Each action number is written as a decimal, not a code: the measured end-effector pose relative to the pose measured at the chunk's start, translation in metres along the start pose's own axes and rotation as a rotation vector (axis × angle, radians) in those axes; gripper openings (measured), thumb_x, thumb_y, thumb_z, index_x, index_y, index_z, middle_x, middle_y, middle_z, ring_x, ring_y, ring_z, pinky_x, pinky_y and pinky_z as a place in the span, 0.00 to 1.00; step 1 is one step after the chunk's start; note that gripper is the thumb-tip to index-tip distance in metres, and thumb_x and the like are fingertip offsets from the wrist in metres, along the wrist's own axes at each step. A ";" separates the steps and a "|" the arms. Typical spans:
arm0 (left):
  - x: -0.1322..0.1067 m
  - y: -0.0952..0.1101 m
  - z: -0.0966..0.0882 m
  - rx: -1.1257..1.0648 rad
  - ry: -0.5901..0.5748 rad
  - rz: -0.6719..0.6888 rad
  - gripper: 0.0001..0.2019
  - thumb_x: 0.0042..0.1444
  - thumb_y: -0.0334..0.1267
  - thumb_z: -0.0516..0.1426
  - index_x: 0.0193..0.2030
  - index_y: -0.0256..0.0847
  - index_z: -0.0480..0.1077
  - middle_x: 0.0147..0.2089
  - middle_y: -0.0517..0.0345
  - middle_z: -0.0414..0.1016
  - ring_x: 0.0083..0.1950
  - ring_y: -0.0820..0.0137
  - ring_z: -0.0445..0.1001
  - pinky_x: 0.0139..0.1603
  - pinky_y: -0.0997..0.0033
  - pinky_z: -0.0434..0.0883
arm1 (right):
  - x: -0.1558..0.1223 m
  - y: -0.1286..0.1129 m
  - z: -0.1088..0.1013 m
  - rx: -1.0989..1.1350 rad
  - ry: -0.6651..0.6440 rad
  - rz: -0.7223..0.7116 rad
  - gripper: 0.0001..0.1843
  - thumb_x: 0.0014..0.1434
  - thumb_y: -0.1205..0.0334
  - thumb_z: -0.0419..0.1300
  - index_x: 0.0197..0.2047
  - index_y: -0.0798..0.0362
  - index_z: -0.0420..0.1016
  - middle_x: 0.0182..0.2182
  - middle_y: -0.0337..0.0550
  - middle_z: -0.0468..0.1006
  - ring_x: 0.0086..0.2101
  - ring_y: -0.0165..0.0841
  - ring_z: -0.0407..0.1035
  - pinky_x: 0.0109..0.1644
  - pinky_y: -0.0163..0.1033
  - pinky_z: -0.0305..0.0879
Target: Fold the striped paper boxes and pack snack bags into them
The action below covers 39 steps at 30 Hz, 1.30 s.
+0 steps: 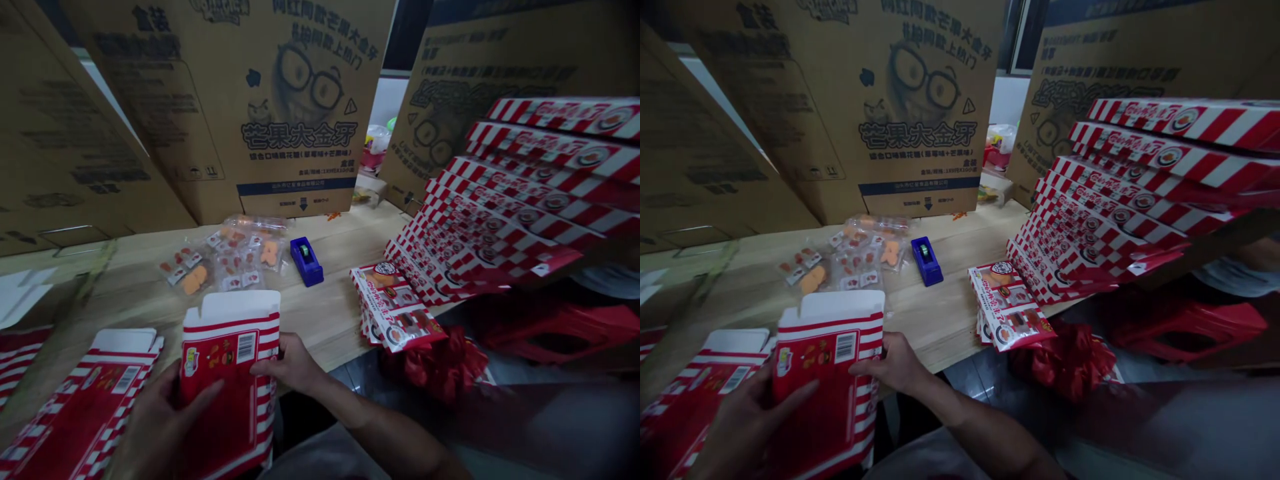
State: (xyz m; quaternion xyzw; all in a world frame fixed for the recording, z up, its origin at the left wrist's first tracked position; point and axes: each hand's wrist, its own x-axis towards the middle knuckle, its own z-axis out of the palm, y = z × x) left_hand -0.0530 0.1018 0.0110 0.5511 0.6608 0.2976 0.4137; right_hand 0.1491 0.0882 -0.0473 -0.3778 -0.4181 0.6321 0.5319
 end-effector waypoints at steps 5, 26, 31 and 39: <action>0.000 -0.004 0.017 -0.414 0.007 -0.265 0.23 0.37 0.46 0.68 0.39 0.39 0.73 0.29 0.57 0.81 0.30 0.56 0.80 0.29 0.61 0.79 | 0.013 0.004 -0.017 0.048 0.015 0.056 0.17 0.42 0.54 0.71 0.33 0.57 0.79 0.29 0.37 0.79 0.29 0.30 0.70 0.36 0.36 0.66; 0.009 -0.058 0.047 -0.730 -0.145 0.139 0.35 0.54 0.42 0.60 0.67 0.44 0.54 0.64 0.48 0.65 0.60 0.56 0.68 0.57 0.59 0.70 | 0.009 0.030 -0.045 -0.098 -0.023 0.087 0.27 0.49 0.56 0.68 0.52 0.46 0.68 0.45 0.43 0.77 0.40 0.35 0.74 0.46 0.41 0.69; 0.011 -0.068 0.047 -0.740 -0.205 0.101 0.35 0.51 0.42 0.63 0.66 0.44 0.57 0.60 0.48 0.70 0.55 0.58 0.72 0.54 0.60 0.72 | 0.029 0.023 -0.056 -0.384 0.020 -0.046 0.23 0.52 0.54 0.65 0.51 0.49 0.72 0.44 0.46 0.77 0.38 0.36 0.73 0.44 0.41 0.69; 0.027 -0.063 0.051 -0.786 0.039 0.071 0.10 0.49 0.42 0.63 0.29 0.36 0.74 0.34 0.57 0.77 0.36 0.70 0.74 0.36 0.75 0.70 | 0.037 0.022 -0.056 -0.507 0.016 -0.174 0.10 0.55 0.55 0.63 0.33 0.52 0.80 0.35 0.45 0.76 0.39 0.36 0.70 0.44 0.39 0.66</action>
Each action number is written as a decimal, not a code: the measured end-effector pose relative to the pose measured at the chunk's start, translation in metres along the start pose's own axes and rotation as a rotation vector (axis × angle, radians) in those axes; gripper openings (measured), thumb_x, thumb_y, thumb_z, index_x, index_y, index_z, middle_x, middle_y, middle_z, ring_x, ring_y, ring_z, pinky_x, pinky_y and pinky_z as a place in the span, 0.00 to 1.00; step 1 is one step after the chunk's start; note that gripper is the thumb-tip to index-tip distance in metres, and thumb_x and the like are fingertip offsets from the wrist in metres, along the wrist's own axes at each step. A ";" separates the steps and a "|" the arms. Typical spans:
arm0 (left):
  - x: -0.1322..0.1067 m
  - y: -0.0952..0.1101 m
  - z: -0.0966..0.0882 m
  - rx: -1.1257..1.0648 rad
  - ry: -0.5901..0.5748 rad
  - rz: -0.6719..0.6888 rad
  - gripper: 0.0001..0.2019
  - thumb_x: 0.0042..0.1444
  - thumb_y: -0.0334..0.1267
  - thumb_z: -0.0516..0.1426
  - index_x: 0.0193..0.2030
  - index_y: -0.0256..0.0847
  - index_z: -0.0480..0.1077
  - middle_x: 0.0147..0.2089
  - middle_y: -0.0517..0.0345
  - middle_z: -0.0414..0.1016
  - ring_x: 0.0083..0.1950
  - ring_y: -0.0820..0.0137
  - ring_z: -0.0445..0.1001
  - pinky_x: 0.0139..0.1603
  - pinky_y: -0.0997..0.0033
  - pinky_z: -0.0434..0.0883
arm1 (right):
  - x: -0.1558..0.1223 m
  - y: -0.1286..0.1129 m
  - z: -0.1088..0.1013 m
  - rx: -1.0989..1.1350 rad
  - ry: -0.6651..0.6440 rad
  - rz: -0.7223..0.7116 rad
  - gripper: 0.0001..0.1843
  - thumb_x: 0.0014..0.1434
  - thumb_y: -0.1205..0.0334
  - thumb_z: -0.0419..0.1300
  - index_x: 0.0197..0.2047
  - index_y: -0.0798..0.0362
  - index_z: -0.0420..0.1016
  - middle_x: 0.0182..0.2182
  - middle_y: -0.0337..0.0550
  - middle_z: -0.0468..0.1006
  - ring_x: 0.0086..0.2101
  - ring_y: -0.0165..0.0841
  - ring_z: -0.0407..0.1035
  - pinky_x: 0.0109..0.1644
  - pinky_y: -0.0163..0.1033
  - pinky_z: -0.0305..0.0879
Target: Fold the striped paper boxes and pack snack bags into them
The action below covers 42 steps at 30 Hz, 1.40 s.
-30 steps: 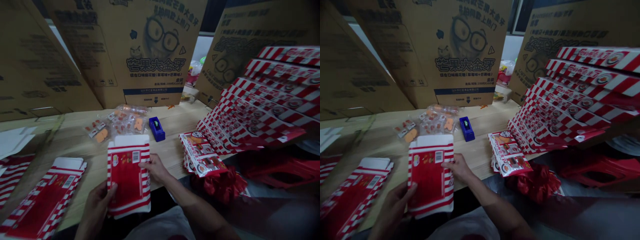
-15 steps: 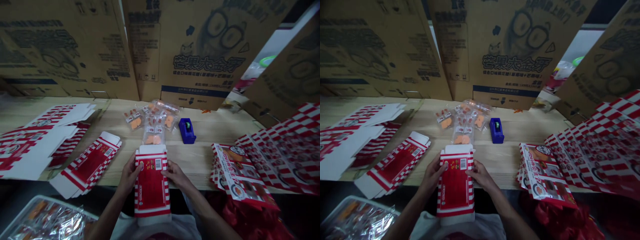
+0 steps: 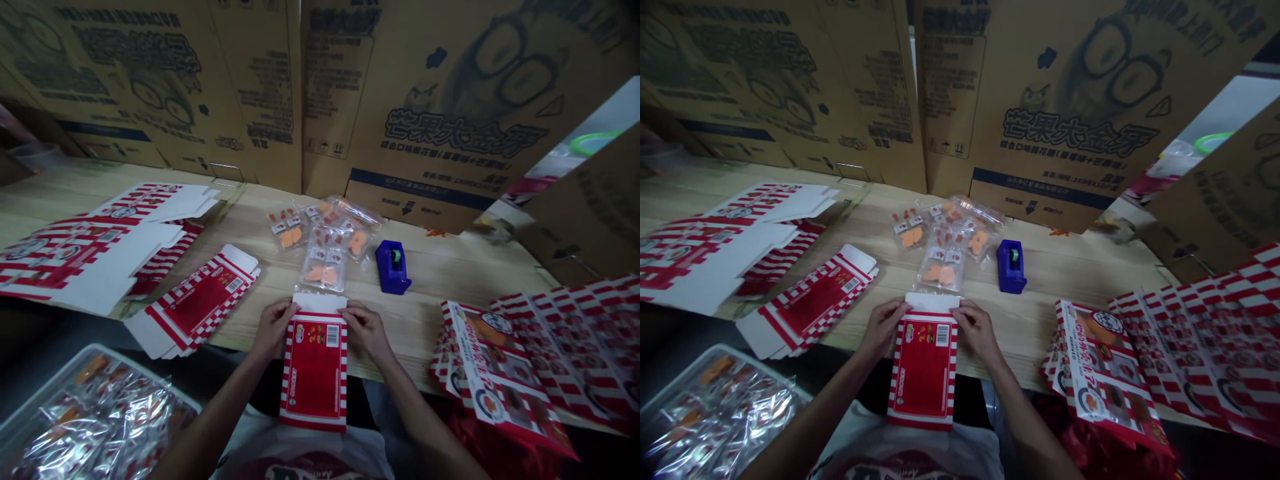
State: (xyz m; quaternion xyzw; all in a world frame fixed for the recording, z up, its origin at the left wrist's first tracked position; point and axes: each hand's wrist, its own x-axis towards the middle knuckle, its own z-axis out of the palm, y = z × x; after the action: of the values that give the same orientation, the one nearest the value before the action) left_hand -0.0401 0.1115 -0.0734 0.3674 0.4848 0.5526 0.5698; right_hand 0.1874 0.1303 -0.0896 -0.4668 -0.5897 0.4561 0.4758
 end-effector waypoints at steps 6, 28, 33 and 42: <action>0.012 0.006 -0.003 0.061 -0.105 -0.012 0.21 0.49 0.42 0.62 0.50 0.40 0.71 0.33 0.59 0.78 0.32 0.70 0.76 0.34 0.72 0.71 | 0.009 -0.010 -0.003 0.137 -0.115 0.083 0.19 0.51 0.56 0.66 0.47 0.50 0.74 0.31 0.38 0.73 0.31 0.30 0.69 0.37 0.34 0.67; -0.003 0.041 -0.005 0.796 -0.236 0.329 0.05 0.51 0.33 0.57 0.26 0.39 0.72 0.21 0.63 0.69 0.23 0.75 0.66 0.23 0.79 0.59 | -0.008 -0.040 -0.002 -0.362 -0.141 -0.039 0.04 0.57 0.63 0.59 0.35 0.51 0.75 0.26 0.39 0.79 0.27 0.32 0.72 0.31 0.34 0.64; -0.008 0.032 -0.008 0.668 -0.285 0.302 0.07 0.54 0.35 0.56 0.28 0.39 0.73 0.28 0.56 0.76 0.30 0.70 0.72 0.32 0.75 0.67 | -0.015 -0.038 -0.003 -0.330 -0.158 -0.053 0.08 0.60 0.62 0.57 0.30 0.52 0.75 0.26 0.40 0.77 0.27 0.31 0.70 0.32 0.34 0.64; -0.022 0.009 -0.016 0.634 -0.208 0.381 0.04 0.53 0.34 0.60 0.34 0.43 0.77 0.39 0.50 0.80 0.41 0.63 0.77 0.45 0.66 0.71 | -0.033 -0.023 0.004 -0.106 -0.154 -0.018 0.05 0.57 0.60 0.61 0.32 0.52 0.74 0.38 0.46 0.78 0.39 0.35 0.73 0.43 0.38 0.69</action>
State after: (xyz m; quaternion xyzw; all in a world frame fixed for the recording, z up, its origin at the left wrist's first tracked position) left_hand -0.0561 0.0892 -0.0663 0.6631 0.4943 0.4307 0.3611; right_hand 0.1849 0.0936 -0.0717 -0.4496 -0.6521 0.4542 0.4079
